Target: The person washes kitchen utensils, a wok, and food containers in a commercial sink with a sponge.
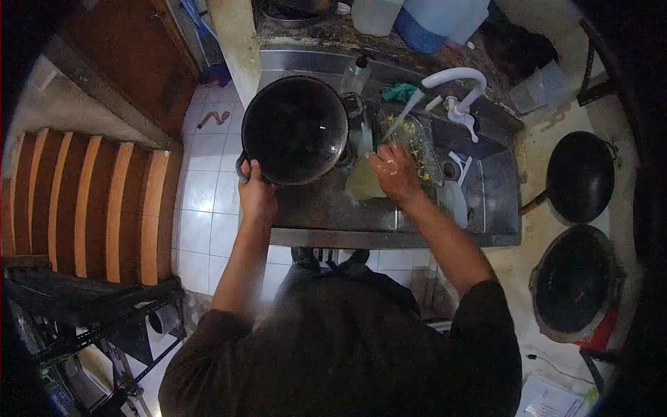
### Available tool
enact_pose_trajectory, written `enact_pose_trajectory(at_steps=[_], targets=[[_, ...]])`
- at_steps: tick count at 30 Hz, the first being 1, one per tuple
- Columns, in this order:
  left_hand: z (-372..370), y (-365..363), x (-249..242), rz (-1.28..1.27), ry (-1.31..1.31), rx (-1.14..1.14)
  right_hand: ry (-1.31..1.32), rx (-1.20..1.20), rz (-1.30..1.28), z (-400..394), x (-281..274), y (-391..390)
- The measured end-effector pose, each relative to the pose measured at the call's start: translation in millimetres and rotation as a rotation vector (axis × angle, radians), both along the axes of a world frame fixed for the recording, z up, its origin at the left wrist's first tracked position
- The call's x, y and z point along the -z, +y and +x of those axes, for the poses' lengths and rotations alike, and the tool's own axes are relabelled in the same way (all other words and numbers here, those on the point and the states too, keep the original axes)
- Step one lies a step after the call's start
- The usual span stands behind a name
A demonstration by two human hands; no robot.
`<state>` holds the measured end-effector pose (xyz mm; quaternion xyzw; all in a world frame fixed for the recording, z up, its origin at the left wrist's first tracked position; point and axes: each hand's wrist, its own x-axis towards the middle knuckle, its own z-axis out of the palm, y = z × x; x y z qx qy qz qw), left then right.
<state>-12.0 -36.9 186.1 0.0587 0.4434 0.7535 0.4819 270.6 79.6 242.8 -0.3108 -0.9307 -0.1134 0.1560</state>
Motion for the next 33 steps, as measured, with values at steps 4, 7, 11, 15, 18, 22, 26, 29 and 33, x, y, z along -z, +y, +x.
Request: enact_pose_trajectory(at_steps=[4,7,11,15,18,22,26,29,33], targets=[[4.6,-1.4,-3.5,0.046,0.028,0.013,0.009,-0.316,0.060,-1.9,-9.9,16.1],[9.2,-7.2,-2.2,0.111,-0.005,0.007,0.036,-0.247,-0.069,-3.9,-8.3,14.2],[9.6,-15.9,-1.5,0.064,-0.050,-0.043,0.056,0.200,-0.447,-34.0,-21.8,-10.5],[4.5,-25.3,0.7,0.097,-0.077,-0.088,0.310,0.196,-0.420,-45.1,-45.5,-25.6],[1.2,-30.6,-7.3,0.056,-0.061,-0.121,0.386,0.277,-0.458,-46.8,-72.5,-18.3],[0.0,-34.1,-10.9,0.100,-0.081,-0.134,0.372,0.255,-0.249,-42.5,-97.8,5.0],[-3.5,-36.9,-6.1,0.040,-0.108,-0.165,0.524,0.354,-0.427,-16.7,-87.9,40.4],[-7.6,-40.3,2.8,0.074,-0.091,-0.097,0.667,0.476,-0.627,9.6,-71.7,46.2],[-6.0,-38.5,6.0,0.039,-0.135,-0.112,0.918,0.474,-0.504,44.7,-13.5,49.9]])
